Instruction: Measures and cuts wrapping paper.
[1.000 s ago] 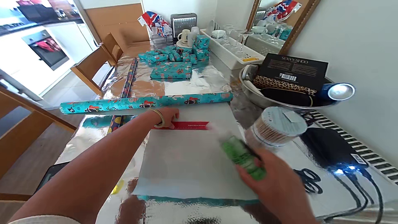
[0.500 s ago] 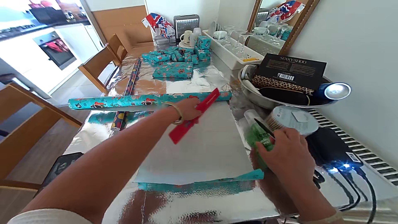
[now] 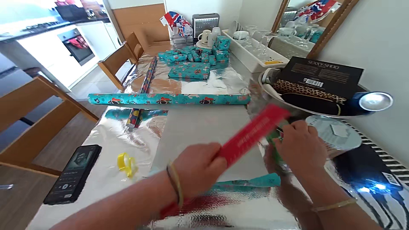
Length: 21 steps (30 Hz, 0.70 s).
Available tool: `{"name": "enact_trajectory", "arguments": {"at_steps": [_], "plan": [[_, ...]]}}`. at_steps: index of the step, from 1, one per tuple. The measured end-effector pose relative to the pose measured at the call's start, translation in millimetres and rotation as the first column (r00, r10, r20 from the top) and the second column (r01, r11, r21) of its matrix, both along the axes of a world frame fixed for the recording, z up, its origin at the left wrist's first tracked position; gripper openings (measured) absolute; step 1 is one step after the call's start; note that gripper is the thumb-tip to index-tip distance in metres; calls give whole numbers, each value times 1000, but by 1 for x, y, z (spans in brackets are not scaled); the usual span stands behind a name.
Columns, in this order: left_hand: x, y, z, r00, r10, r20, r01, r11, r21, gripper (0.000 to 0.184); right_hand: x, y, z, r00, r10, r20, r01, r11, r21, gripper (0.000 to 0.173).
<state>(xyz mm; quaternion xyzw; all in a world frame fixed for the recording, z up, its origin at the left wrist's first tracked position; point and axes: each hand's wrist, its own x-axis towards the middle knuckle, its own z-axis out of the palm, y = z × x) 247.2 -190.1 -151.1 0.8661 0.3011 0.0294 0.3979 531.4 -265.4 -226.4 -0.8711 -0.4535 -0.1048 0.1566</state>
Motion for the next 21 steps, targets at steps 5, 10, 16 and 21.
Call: {"name": "enact_trajectory", "arguments": {"at_steps": [5,10,16,21], "plan": [[-62,-47,-37,938,105,331,-193,950,247,76,-18,15,12,941,328,-81,-308,931,194,29],[-82,-66,-65,863,448,232,-491,853,178,72,-32,41,-11,755,533,-383,-596,801,-59,48],[-74,-35,-53,847,521,-101,-512,853,102,55,-71,36,-11,874,359,-329,-444,865,-236,50],[-85,-18,-48,806,587,-83,-566,803,186,50,-92,41,14,898,335,-286,-405,883,-237,44]]}}
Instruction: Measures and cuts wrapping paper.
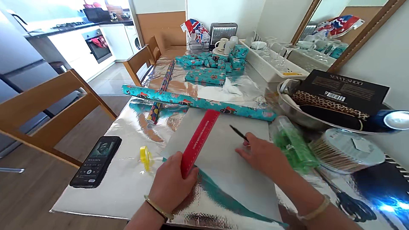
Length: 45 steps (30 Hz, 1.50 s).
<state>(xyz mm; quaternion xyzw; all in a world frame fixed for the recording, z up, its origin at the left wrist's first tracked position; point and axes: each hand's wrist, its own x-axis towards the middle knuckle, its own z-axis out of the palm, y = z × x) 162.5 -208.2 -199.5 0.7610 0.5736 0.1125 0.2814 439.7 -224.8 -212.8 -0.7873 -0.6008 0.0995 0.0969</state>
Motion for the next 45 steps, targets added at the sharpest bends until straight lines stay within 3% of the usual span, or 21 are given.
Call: {"name": "enact_trajectory", "arguments": {"at_steps": [3,5,9,13,16,20,23,27,30,35,38,41,45], "plan": [[-7,-3,-3,1000,-2,22,2,1000,20,50,23,43,18,997,75,4,-74,973,219,49],[-10,-8,-6,999,-2,41,0,999,43,50,46,88,24,991,136,14,-135,956,260,59],[-13,-11,-7,998,-7,68,6,1000,26,51,80,166,14,976,218,4,-218,975,32,72],[-15,-16,-7,994,-23,102,19,999,45,48,87,198,8,938,344,32,-343,939,-26,52],[-20,-23,-9,989,-48,140,23,984,175,45,86,186,33,935,353,18,-354,933,60,46],[-30,-18,-3,982,-47,181,-32,912,408,43,90,144,79,978,198,-68,-181,964,194,52],[-35,18,34,994,29,104,-66,929,364,41,82,112,118,980,60,-187,-15,973,232,57],[-24,101,75,997,48,54,-62,956,287,43,62,80,139,925,-75,-372,170,958,230,56],[-9,160,80,999,-7,-38,14,982,188,43,50,48,127,882,-183,-435,273,950,154,57],[20,213,58,965,-125,-230,135,990,30,44,62,4,51,832,-344,-436,367,930,-33,61],[38,224,45,934,-166,-316,155,986,-62,46,73,-1,17,839,-411,-357,408,909,-86,62],[50,228,32,927,-161,-339,130,985,-113,53,66,1,15,867,-452,-211,436,892,-120,67],[60,207,40,934,-37,-356,49,998,26,67,53,2,14,887,-455,-80,444,888,-125,73]]}}
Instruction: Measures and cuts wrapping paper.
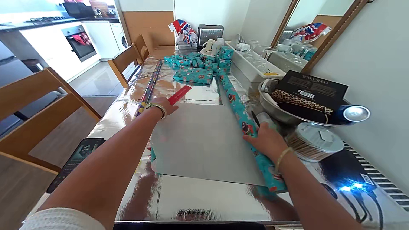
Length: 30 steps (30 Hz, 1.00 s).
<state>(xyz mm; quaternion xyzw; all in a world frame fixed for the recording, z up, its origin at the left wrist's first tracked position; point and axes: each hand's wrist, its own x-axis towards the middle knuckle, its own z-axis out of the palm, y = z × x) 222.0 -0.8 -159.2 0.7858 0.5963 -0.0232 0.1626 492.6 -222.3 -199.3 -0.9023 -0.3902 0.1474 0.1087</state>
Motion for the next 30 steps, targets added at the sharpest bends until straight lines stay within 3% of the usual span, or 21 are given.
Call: {"name": "enact_trajectory", "arguments": {"at_steps": [2,4,7,9,11,13,17,20,22,26,30], "plan": [[6,-15,13,989,65,132,-72,996,53,69,-2,-9,3,1000,-10,-6,10,999,52,75],[19,-27,18,931,107,349,-85,993,-78,63,0,-34,9,998,-30,-58,43,971,234,63],[56,-58,15,746,111,657,150,933,-327,45,14,-90,13,975,-60,-216,167,835,525,46],[89,-91,13,657,115,745,315,856,-409,37,22,-123,13,976,-120,-179,201,811,550,43],[129,-118,6,625,145,767,403,782,-476,36,29,-137,9,984,-165,-61,175,871,458,35],[169,-135,-4,672,130,729,415,749,-516,40,30,-132,1,981,-190,27,169,921,351,29],[219,-156,2,874,-194,446,382,841,-383,73,39,-114,-21,974,-201,106,157,934,321,48],[232,-166,14,897,-342,281,421,854,-305,73,45,-128,-21,982,-143,124,84,916,392,42],[235,-169,19,872,-413,262,479,827,-293,64,48,-147,-19,978,-140,151,74,924,376,30],[223,-169,14,805,-428,411,555,788,-268,52,52,-167,-34,978,-166,130,140,971,193,33],[154,-211,9,571,-502,649,675,737,-24,52,56,-169,-35,986,-121,113,106,986,130,34]]}}
